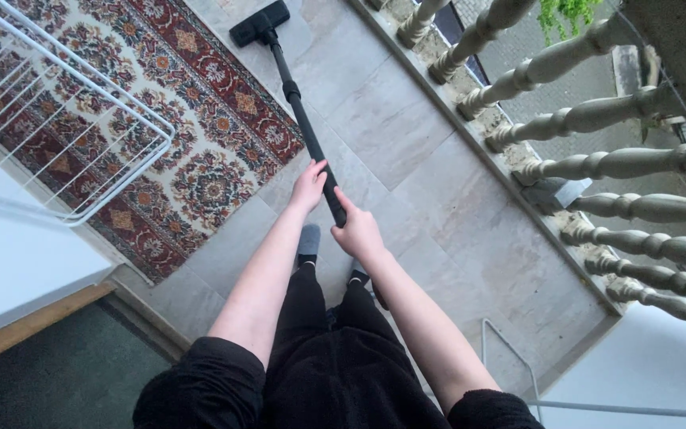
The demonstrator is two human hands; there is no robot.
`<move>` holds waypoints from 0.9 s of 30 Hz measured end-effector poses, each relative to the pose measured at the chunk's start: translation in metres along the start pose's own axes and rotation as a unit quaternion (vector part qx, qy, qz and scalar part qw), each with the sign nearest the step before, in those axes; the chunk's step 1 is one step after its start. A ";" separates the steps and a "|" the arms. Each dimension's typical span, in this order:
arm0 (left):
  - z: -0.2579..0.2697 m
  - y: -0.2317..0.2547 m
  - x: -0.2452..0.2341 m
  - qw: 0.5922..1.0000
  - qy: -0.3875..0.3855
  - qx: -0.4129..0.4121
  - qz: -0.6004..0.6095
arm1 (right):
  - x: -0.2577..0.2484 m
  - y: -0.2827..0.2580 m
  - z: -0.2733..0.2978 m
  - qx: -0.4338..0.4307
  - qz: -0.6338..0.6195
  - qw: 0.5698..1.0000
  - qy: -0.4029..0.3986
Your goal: The person vacuums a tiled floor and a patterned rug on a balcony, moving the vacuum head across the surfaces and around a clothes horse, then turns off the vacuum cleaner.
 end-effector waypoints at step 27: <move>0.055 -0.003 0.087 0.974 -0.152 -0.139 -0.090 | -0.057 0.018 0.170 0.124 0.118 0.981 -0.093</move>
Point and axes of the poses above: each hand's wrist, its own z-axis away from the middle knuckle, its own x-axis out of the palm, y = z × x, the point moved 10 cm from there along -z, towards the middle knuckle, and after that the axes turned 1 degree about -y, right-handed, at the moved point
